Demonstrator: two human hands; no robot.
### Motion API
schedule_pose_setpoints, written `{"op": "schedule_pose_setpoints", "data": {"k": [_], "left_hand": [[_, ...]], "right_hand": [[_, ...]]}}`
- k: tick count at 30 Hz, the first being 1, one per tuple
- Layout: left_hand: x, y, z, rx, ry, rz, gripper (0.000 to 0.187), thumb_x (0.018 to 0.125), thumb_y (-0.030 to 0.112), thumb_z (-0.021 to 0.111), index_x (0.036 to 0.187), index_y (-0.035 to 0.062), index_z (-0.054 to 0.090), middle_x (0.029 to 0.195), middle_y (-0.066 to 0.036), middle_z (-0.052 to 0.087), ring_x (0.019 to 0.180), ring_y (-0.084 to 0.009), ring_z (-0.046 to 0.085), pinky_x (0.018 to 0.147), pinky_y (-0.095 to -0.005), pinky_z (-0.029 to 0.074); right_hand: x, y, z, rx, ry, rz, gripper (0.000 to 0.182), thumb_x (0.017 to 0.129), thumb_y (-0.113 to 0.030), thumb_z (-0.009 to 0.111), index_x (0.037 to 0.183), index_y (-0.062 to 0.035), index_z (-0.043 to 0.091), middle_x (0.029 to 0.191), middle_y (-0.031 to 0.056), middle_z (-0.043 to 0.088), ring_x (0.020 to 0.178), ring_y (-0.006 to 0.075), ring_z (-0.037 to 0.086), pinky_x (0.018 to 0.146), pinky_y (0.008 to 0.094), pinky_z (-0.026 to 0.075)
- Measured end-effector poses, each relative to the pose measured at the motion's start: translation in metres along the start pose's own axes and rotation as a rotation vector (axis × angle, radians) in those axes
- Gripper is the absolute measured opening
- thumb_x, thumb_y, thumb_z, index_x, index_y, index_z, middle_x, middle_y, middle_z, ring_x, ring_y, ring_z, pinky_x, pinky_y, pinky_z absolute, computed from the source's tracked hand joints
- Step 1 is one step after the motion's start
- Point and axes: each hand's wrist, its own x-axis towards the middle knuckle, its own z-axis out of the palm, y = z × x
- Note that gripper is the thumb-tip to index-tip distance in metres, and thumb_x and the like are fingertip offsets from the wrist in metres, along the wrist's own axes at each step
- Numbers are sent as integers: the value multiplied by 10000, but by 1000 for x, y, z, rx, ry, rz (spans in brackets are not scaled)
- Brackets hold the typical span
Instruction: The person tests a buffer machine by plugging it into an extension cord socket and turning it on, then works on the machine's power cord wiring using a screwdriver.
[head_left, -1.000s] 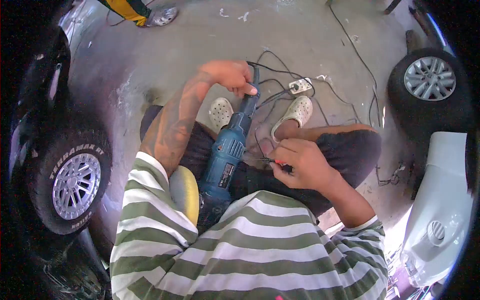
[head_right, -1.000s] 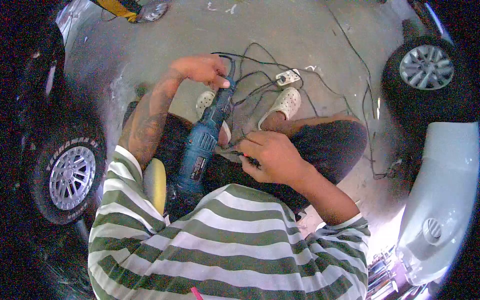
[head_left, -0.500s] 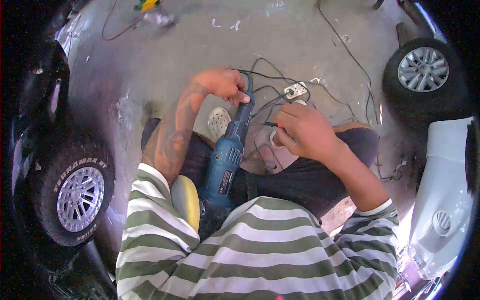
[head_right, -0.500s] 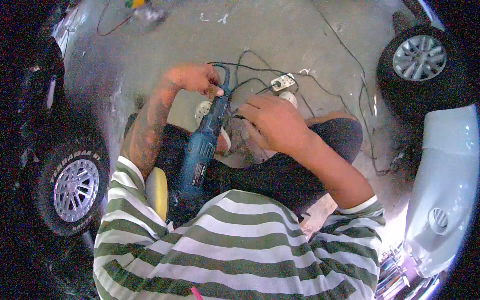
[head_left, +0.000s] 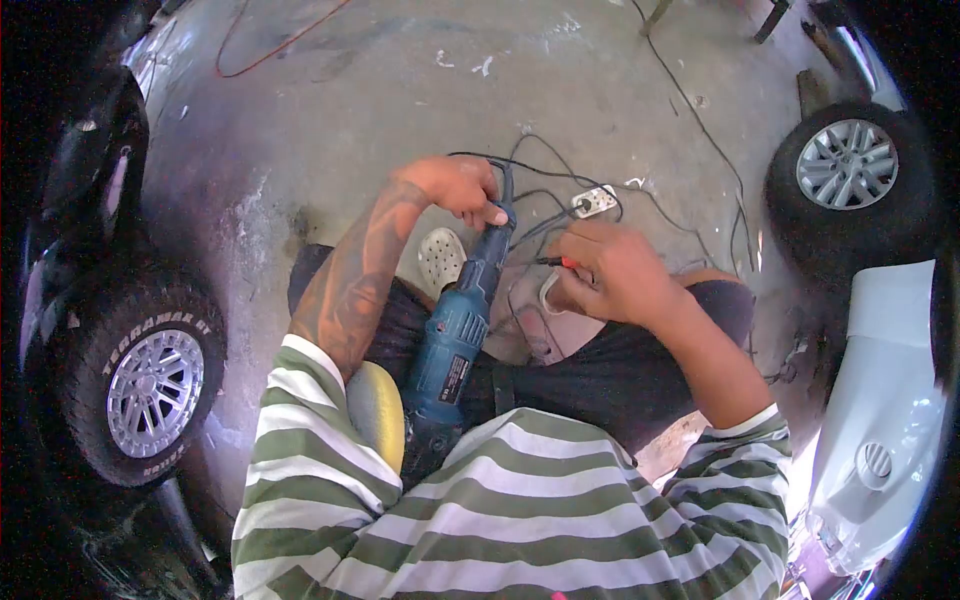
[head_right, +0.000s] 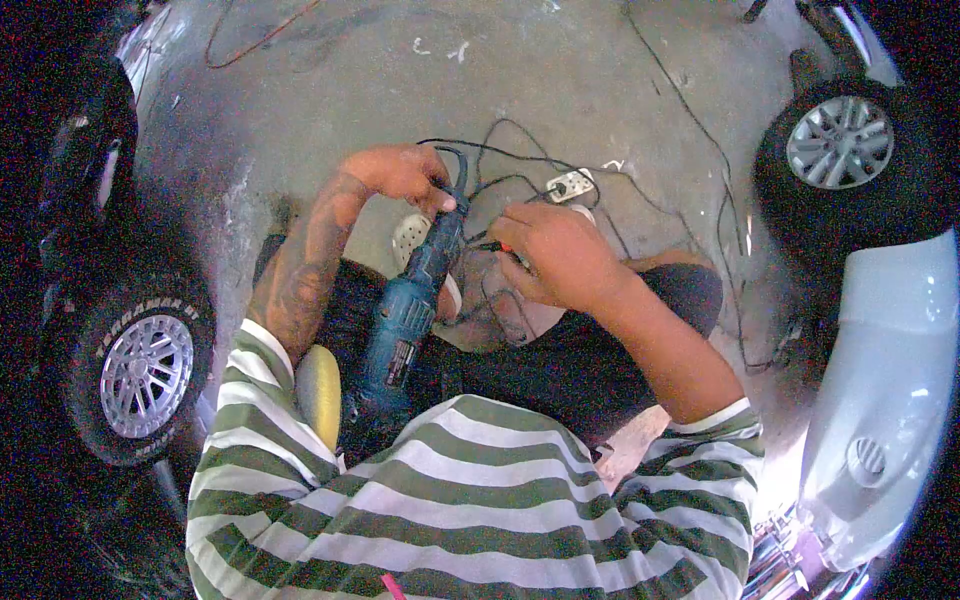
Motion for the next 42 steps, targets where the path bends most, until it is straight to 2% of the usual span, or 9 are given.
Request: {"op": "schedule_pose_setpoints", "data": {"k": [18, 24, 26, 28, 30, 32, 36, 41, 42], "left_hand": [[4, -3, 3, 46, -3, -14, 427, 855, 432, 679, 856, 6, 706, 687, -75, 658, 656, -189, 612, 629, -368, 488], [7, 1, 4, 83, 13, -29, 384, 833, 400, 706, 826, 17, 707, 739, -61, 695, 663, -180, 637, 627, -341, 509], [3, 8, 4, 197, 74, -46, 374, 790, 392, 739, 820, 20, 710, 765, -96, 704, 691, -240, 657, 658, -373, 518], [5, -5, 9, 192, 215, 129, 363, 775, 334, 752, 910, 2, 697, 798, -164, 697, 723, -278, 655, 685, -410, 509], [4, -4, 13, 254, 439, 285, 367, 695, 234, 792, 969, 22, 673, 885, -169, 701, 785, -275, 667, 704, -416, 513], [8, 8, 11, 202, 459, 349, 399, 657, 169, 793, 1002, 31, 646, 924, -155, 694, 819, -255, 661, 736, -398, 509], [-10, 41, 14, -136, -225, 564, 413, 637, 167, 806, 993, 35, 644, 900, -135, 695, 797, -241, 642, 713, -391, 492], [3, 47, 37, 76, -133, 385, 513, 630, 176, 819, 1085, 50, 620, 921, -105, 706, 813, -261, 640, 739, -396, 492], [5, 42, 45, -110, 45, 573, 299, 575, 130, 817, 749, -8, 616, 649, -67, 626, 617, -198, 575, 590, -368, 439]], "right_hand": [[8, 13, 0, -48, -125, 119, 179, 830, -191, 641, 911, -34, 671, 870, 176, 662, 834, 386, 628, 715, 473, 486], [37, 10, -18, -56, -537, 305, 247, 824, -264, 648, 829, -19, 681, 819, 212, 662, 839, 397, 631, 780, 459, 501], [43, -12, -28, -174, -605, 280, 317, 734, -267, 725, 922, -20, 661, 911, 212, 654, 876, 390, 636, 800, 460, 516], [42, -15, -18, -249, -338, 88, 522, 640, -225, 783, 1082, -21, 595, 1042, 207, 604, 933, 392, 630, 800, 476, 526], [47, -32, -28, -230, -328, 80, 503, 718, -13, 666, 1198, 5, 514, 1067, 234, 578, 835, 403, 663, 750, 483, 550], [38, -34, -26, -200, -415, 120, 537, 701, -7, 681, 1202, 14, 489, 1050, 238, 584, 795, 390, 669, 713, 479, 560], [28, -26, -22, -206, -391, 78, 449, 765, -97, 691, 1177, -7, 534, 952, 229, 636, 776, 395, 669, 668, 502, 541], [21, -8, -10, -105, -391, 244, 368, 828, -213, 681, 1143, -55, 576, 850, 219, 668, 807, 409, 657, 681, 502, 520], [20, -12, -12, -10, -304, 259, 343, 841, -216, 666, 1132, -59, 572, 885, 222, 658, 845, 411, 650, 710, 496, 518]]}}
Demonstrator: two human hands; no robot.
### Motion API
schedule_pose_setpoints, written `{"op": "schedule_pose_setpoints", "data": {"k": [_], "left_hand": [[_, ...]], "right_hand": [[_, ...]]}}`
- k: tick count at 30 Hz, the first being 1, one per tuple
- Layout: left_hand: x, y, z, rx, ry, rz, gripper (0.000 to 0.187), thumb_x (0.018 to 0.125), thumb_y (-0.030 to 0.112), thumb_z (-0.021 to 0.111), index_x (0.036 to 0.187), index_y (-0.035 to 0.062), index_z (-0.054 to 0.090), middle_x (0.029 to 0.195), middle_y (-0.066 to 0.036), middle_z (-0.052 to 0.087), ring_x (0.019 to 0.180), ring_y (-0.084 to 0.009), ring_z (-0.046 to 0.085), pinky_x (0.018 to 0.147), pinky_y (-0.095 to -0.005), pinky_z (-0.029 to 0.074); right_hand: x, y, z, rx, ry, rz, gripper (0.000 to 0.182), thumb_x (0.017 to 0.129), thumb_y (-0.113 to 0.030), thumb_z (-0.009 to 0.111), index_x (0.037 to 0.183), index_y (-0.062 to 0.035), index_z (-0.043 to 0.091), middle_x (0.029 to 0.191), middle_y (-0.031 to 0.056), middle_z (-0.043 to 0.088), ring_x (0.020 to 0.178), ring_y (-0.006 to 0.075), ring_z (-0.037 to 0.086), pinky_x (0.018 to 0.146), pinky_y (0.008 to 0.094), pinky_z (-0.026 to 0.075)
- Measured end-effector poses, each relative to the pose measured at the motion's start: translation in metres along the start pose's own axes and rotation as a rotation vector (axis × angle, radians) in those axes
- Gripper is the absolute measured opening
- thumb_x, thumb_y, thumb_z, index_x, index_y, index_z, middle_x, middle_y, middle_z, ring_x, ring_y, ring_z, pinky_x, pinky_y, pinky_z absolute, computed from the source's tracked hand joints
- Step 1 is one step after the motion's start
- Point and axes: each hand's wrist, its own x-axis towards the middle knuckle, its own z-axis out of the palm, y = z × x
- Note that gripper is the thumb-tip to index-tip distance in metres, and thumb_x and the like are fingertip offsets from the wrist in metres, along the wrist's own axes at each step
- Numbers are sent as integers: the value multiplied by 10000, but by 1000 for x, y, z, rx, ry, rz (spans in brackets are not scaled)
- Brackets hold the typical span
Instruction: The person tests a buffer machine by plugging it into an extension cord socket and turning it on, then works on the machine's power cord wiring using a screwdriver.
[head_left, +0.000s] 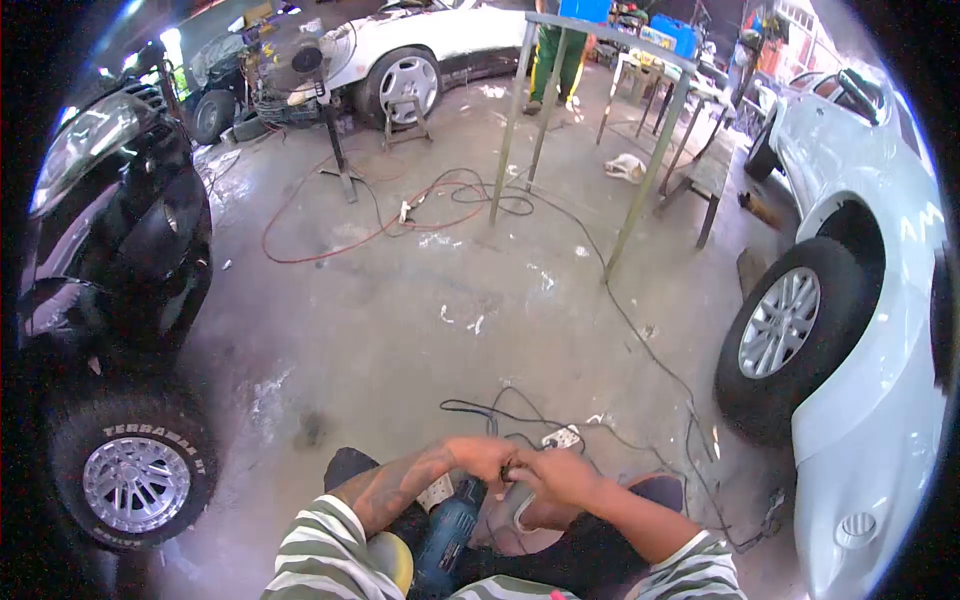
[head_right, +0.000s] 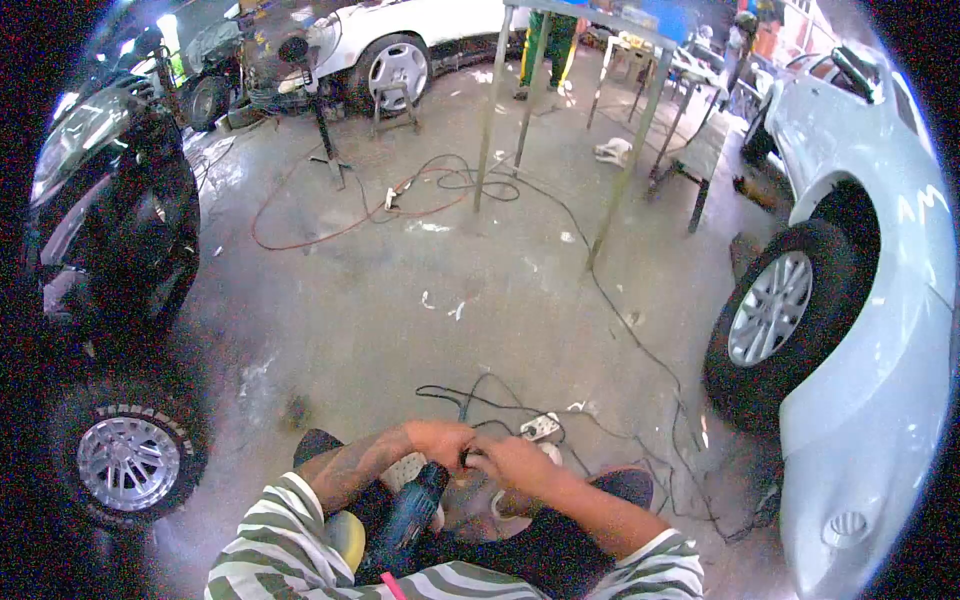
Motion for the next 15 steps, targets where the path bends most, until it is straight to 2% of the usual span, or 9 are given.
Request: {"op": "schedule_pose_setpoints", "data": {"k": [1, 3, 4, 5, 7, 8, 9, 11, 15], "left_hand": [[1, -7, 3, 10, 14, 10, 299, 575, 130, 817, 749, -8, 616, 649, -67, 626, 617, -198, 575, 590, -368, 439], [1, 2, -1, 55, -7, -72, 298, 573, 116, 815, 748, -11, 610, 653, -70, 628, 632, -196, 589, 594, -366, 445], [4, -2, 0, 192, -17, -153, 321, 571, 129, 825, 761, -13, 608, 666, -70, 627, 658, -199, 596, 608, -366, 448], [4, 4, -4, 207, 8, -142, 321, 571, 129, 825, 761, -13, 608, 666, -70, 627, 658, -199, 596, 608, -366, 448], [-4, 22, -9, 68, -60, -120, 363, 574, 156, 839, 796, -13, 607, 698, -63, 627, 679, -200, 583, 610, -366, 442], [-6, 31, -18, 56, -203, -120, 425, 637, 209, 848, 931, 3, 621, 815, -99, 676, 747, -233, 614, 668, -391, 482], [-3, 18, -20, 63, -183, -114, 425, 637, 209, 848, 931, 3, 621, 815, -99, 676, 747, -233, 614, 668, -391, 482], [6, -15, -17, 120, -317, -15, 356, 653, 179, 836, 874, 3, 620, 763, -79, 663, 698, -207, 591, 631, -381, 460], [2, -26, -12, 56, -173, -17, 305, 658, 147, 826, 820, 2, 611, 730, -60, 652, 685, -190, 579, 614, -370, 444]], "right_hand": [[-3, -2, -1, 105, 73, -2, 320, 854, -219, 650, 1121, -63, 568, 919, 224, 649, 882, 413, 642, 739, 490, 515], [-9, 3, -3, 42, 124, -75, 307, 869, -225, 631, 1124, -66, 565, 959, 224, 633, 919, 412, 632, 766, 484, 511], [-11, 6, -4, -2, 171, -144, 295, 884, -231, 612, 1126, -69, 562, 998, 223, 616, 956, 411, 622, 794, 478, 508], [-12, 12, -1, -31, 172, -157, 295, 884, -231, 612, 1126, -69, 562, 998, 223, 616, 956, 411, 622, 794, 478, 508], [-13, 26, 12, 60, 117, -173, 253, 843, -228, 678, 1026, -74, 596, 896, 160, 528, 897, 386, 556, 760, 462, 475], [-12, 26, 12, 15, 114, -209, 299, 846, -230, 675, 1086, -77, 584, 951, 169, 560, 918, 400, 576, 760, 462, 482], [-9, 27, 10, -4, 109, -220, 299, 846, -230, 675, 1086, -77, 584, 951, 169, 560, 918, 400, 576, 760, 462, 482], [-6, 9, 4, 13, -23, 72, 358, 845, -233, 675, 1147, -74, 568, 1045, 184, 582, 966, 412, 586, 776, 468, 485], [2, -15, -13, -103, -159, 194, 374, 874, -279, 652, 1183, -87, 565, 1047, 201, 622, 927, 426, 612, 761, 491, 492]]}}
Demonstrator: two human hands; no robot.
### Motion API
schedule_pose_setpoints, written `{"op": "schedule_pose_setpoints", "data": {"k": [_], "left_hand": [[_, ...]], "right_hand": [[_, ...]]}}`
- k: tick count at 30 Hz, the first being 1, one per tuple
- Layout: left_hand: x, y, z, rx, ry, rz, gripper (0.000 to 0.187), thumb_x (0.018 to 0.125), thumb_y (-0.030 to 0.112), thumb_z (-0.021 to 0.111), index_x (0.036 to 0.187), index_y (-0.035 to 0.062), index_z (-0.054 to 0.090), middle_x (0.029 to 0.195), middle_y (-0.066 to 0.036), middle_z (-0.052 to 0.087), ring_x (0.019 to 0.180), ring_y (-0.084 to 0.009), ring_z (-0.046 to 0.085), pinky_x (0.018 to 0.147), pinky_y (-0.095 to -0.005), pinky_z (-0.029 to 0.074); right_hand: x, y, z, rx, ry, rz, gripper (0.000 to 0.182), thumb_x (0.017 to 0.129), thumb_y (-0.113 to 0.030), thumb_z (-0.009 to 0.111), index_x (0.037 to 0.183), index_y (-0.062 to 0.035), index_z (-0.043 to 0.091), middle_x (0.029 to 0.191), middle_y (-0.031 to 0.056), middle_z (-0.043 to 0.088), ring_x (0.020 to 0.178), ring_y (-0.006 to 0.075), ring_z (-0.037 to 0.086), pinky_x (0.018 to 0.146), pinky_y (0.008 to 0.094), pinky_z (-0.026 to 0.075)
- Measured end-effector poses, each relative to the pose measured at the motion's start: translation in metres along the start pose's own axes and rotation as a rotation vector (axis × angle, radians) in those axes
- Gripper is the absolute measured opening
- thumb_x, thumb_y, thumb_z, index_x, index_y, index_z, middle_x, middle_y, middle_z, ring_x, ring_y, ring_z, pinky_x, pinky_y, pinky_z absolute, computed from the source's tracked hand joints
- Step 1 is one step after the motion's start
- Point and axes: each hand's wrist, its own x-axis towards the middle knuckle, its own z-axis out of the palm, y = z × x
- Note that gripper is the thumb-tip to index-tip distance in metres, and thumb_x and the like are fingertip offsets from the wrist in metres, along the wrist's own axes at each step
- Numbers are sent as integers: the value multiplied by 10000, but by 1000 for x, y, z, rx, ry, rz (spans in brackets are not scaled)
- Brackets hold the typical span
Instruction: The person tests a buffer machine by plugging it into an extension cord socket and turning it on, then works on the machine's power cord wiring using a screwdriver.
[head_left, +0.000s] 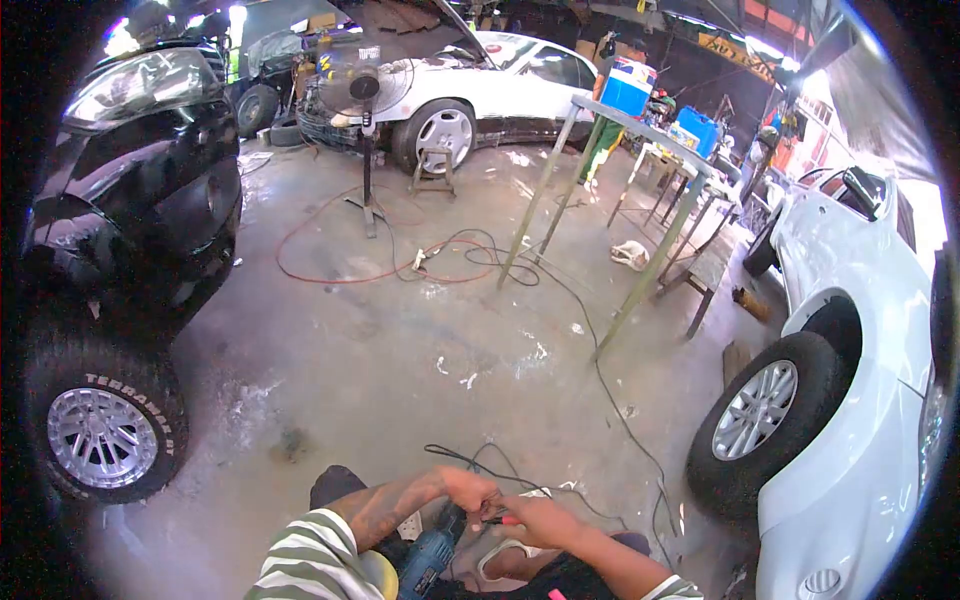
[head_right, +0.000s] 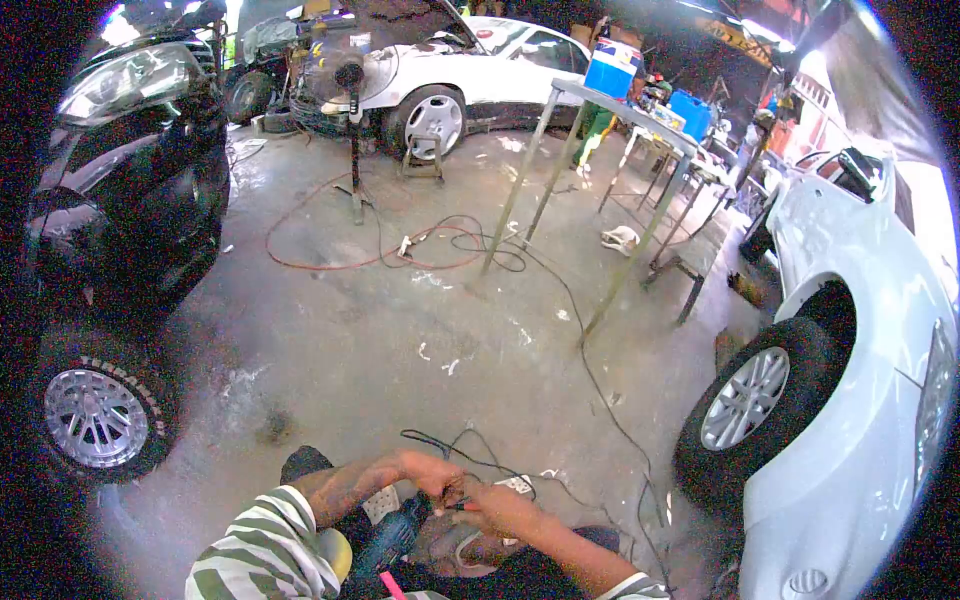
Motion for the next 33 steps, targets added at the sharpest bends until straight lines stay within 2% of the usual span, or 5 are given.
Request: {"op": "schedule_pose_setpoints", "data": {"k": [5, 18, 24, 26, 33], "left_hand": [[-2, -16, 1, -96, -10, -78, 276, 661, 137, 814, 834, 4, 645, 744, -62, 661, 702, -195, 581, 624, -385, 439], [0, 4, -7, 109, -111, -175, 244, 704, 199, 771, 854, 41, 662, 767, -57, 659, 723, -201, 565, 639, -413, 425], [-4, 4, -3, 133, -81, -181, 267, 670, 171, 796, 895, 71, 691, 819, -36, 683, 807, -186, 615, 709, -380, 471], [-2, -3, -6, 121, -103, -187, 271, 669, 168, 793, 904, 74, 696, 820, -39, 684, 803, -193, 618, 700, -385, 473], [8, -7, -4, 70, -246, -257, 178, 721, 176, 746, 858, 79, 689, 780, -44, 671, 761, -193, 592, 715, -385, 458]], "right_hand": [[23, 26, 21, 50, 279, -627, 384, 946, -373, 550, 1232, -118, 564, 880, 192, 666, 839, 429, 624, 740, 493, 500], [20, 51, 55, -168, 415, -572, 389, 971, -414, 528, 906, -42, 616, 686, 123, 598, 644, 274, 603, 593, 391, 477], [39, 58, 76, 575, 29, 140, 242, 940, -309, 593, 936, -67, 608, 785, 110, 607, 630, 281, 588, 589, 389, 475], [22, 35, 47, 1, 580, -569, 344, 989, -379, 519, 927, -51, 602, 674, 67, 564, 614, 189, 569, 596, 355, 463], [27, 36, 53, 455, -72, -16, 251, 920, -307, 604, 968, -60, 606, 832, 122, 613, 765, 306, 628, 659, 404, 495]]}}
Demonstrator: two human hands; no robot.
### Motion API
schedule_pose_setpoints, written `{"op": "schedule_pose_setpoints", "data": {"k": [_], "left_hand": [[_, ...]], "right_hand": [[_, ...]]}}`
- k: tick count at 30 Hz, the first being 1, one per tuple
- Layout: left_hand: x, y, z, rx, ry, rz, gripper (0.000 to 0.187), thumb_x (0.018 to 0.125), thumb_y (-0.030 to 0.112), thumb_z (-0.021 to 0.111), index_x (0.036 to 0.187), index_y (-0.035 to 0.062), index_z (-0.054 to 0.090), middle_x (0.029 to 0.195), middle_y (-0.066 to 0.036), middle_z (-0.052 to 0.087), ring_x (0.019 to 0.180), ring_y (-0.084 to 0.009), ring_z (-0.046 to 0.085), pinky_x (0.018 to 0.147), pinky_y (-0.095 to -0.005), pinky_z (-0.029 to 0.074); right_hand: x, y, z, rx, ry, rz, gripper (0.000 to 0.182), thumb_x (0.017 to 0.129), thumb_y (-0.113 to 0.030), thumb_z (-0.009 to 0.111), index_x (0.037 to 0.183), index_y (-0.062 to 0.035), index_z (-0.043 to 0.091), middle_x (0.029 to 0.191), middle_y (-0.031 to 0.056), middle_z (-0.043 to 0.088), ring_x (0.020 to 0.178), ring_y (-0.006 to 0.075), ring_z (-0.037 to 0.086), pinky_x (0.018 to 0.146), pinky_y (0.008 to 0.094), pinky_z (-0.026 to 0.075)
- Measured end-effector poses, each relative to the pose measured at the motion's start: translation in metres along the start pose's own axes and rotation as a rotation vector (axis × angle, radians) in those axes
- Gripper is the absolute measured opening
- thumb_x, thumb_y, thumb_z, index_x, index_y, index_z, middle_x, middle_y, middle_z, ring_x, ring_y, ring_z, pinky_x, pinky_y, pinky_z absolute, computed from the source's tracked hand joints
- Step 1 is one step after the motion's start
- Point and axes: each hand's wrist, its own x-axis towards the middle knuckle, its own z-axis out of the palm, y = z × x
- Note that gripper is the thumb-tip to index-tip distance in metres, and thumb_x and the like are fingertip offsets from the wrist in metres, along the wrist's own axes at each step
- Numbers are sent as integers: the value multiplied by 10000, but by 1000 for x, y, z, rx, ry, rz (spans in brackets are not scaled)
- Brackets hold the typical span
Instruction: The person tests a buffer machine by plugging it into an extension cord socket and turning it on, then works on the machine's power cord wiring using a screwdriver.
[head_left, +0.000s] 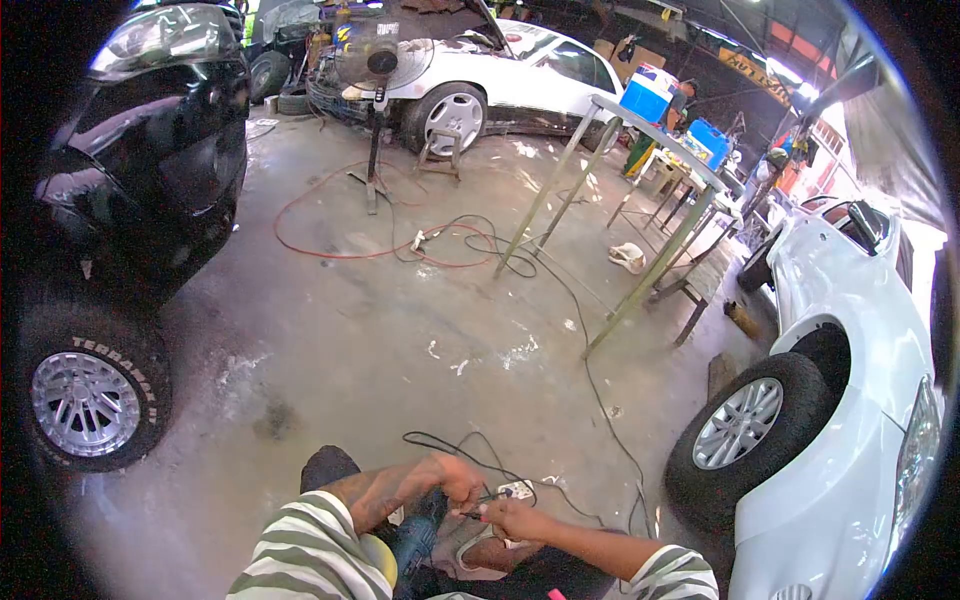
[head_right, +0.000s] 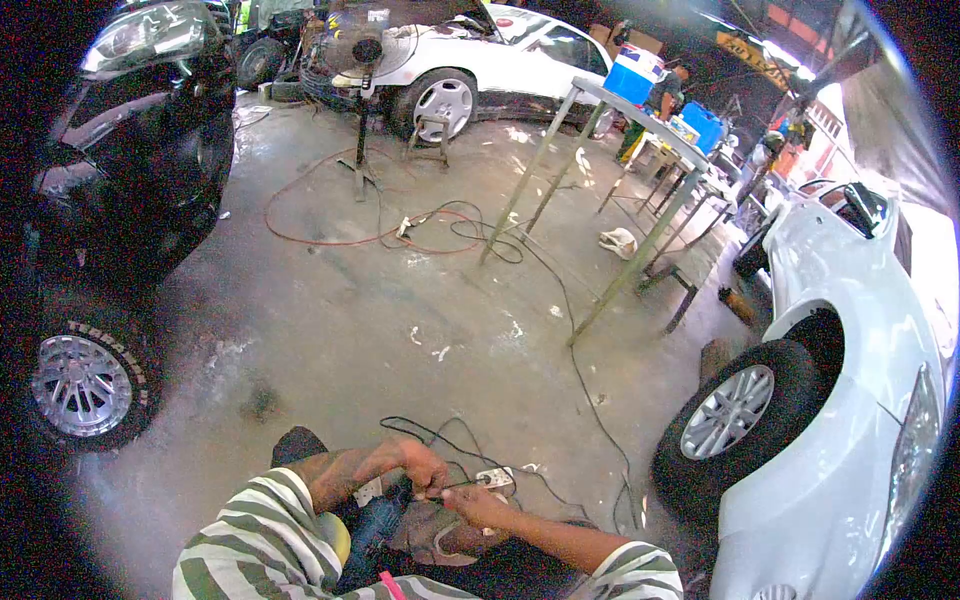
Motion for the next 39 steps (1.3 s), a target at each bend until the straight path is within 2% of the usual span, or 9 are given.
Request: {"op": "schedule_pose_setpoints", "data": {"k": [3, 7, 12, 18, 24, 30, 34, 36, 39], "left_hand": [[-7, -2, 3, -5, 94, -19, 206, 720, 195, 751, 884, 79, 708, 826, -26, 695, 784, -186, 603, 735, -380, 468], [-17, -1, -2, 34, 104, 44, 206, 695, 96, 743, 900, 96, 724, 811, 2, 701, 767, -155, 619, 669, -339, 480], [-8, -6, 8, 137, 129, -20, 268, 661, 156, 781, 912, 87, 719, 778, -17, 687, 753, -174, 604, 677, -365, 472], [-21, 10, -2, 36, 189, -90, 309, 645, 196, 785, 921, 75, 718, 794, -44, 702, 754, -198, 620, 674, -381, 482], [-14, 8, 2, 62, 94, -5, 323, 660, 218, 792, 941, 81, 711, 801, -50, 695, 773, -212, 618, 685, -400, 476], [-25, 12, -3, -33, 130, -125, 317, 628, 165, 806, 914, 60, 717, 838, -48, 715, 782, -203, 634, 716, -382, 486], [-15, 0, 4, -54, 117, 5, 282, 639, 151, 805, 886, 58, 705, 812, -42, 703, 764, -196, 623, 698, -369, 476], [-10, -3, 8, -78, 142, 20, 270, 642, 145, 803, 874, 56, 698, 794, -35, 697, 756, -192, 618, 684, -366, 473], [-13, -2, 7, -48, 200, -48, 254, 649, 137, 791, 867, 51, 696, 788, -30, 696, 761, -182, 619, 677, -355, 472]], "right_hand": [[4, -4, -1, -82, 94, -43, 206, 909, -265, 608, 946, -63, 604, 849, 152, 614, 780, 354, 613, 661, 429, 497], [6, -19, -17, -600, 236, -784, 310, 940, -345, 570, 935, -36, 595, 787, 173, 630, 734, 359, 619, 644, 421, 499], [34, 14, 2, -160, -55, 89, 333, 918, -380, 592, 952, -52, 634, 873, 175, 648, 803, 361, 628, 655, 453, 497], [21, 5, -16, -366, 343, -688, 401, 893, -457, 612, 937, -60, 650, 675, 169, 629, 653, 408, 621, 601, 487, 477], [14, 1, -7, -74, -162, 22, 356, 913, -417, 579, 956, -72, 653, 735, 187, 639, 711, 403, 626, 637, 499, 482], [21, 0, -15, -339, 324, -687, 423, 936, -486, 531, 1045, -104, 674, 703, 195, 637, 694, 408, 625, 629, 475, 488], [11, -5, -7, -580, 27, -279, 421, 934, -484, 537, 1096, -120, 672, 747, 190, 647, 737, 390, 629, 669, 464, 495], [23, 14, 3, 41, -100, -46, 404, 932, -459, 538, 1117, -126, 671, 761, 195, 653, 745, 401, 627, 690, 494, 495], [27, 14, -4, -181, 45, -175, 401, 942, -464, 529, 1060, -113, 682, 723, 192, 641, 708, 376, 632, 656, 449, 500]]}}
